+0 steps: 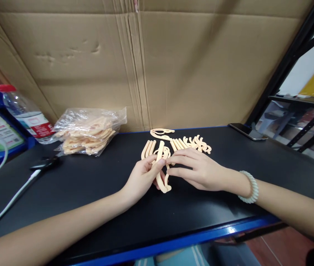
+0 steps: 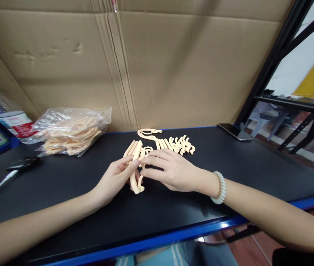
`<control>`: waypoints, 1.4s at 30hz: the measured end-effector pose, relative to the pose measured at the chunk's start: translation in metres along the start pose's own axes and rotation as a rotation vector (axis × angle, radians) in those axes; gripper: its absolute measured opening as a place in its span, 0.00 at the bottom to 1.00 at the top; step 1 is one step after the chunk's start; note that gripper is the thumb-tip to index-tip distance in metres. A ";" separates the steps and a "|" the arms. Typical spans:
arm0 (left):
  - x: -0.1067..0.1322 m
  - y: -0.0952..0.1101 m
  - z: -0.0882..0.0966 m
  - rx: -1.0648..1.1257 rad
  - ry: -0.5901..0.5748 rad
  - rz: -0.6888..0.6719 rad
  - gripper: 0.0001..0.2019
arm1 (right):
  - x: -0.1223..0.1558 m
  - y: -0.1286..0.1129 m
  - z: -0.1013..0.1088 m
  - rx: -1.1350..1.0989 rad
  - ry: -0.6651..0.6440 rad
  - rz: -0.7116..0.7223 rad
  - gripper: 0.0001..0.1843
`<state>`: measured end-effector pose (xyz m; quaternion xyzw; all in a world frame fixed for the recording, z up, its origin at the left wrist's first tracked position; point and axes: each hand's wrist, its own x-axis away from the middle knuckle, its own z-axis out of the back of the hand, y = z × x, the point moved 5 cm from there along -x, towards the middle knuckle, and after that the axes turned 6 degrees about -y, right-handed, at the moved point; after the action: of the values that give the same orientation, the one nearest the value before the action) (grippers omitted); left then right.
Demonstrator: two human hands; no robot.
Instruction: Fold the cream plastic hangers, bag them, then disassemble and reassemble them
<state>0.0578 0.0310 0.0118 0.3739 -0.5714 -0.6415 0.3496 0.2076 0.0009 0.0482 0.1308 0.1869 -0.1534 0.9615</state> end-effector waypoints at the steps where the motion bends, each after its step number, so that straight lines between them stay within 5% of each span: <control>1: 0.000 0.000 0.000 -0.012 -0.003 -0.002 0.16 | 0.000 -0.002 -0.001 0.030 -0.002 0.009 0.16; 13: 0.000 0.002 0.010 -0.168 0.144 -0.033 0.13 | -0.002 -0.007 -0.001 0.101 -0.023 0.000 0.09; 23: 0.000 0.000 0.010 -0.225 0.137 -0.019 0.14 | -0.003 -0.008 -0.010 -0.039 -0.102 -0.007 0.09; 29: 0.001 0.001 0.010 -0.280 0.138 -0.018 0.14 | 0.001 0.014 -0.008 -0.620 0.121 -0.327 0.07; 34: 0.002 0.002 0.010 -0.367 0.125 -0.044 0.16 | 0.000 0.023 -0.024 -1.305 0.087 -0.458 0.18; 42: 0.003 0.007 0.015 -0.564 0.202 -0.140 0.13 | 0.019 0.047 -0.032 -1.360 0.392 -0.874 0.13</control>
<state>0.0435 0.0343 0.0199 0.3624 -0.3059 -0.7570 0.4494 0.2307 0.0488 0.0211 -0.5386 0.4367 -0.3410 0.6348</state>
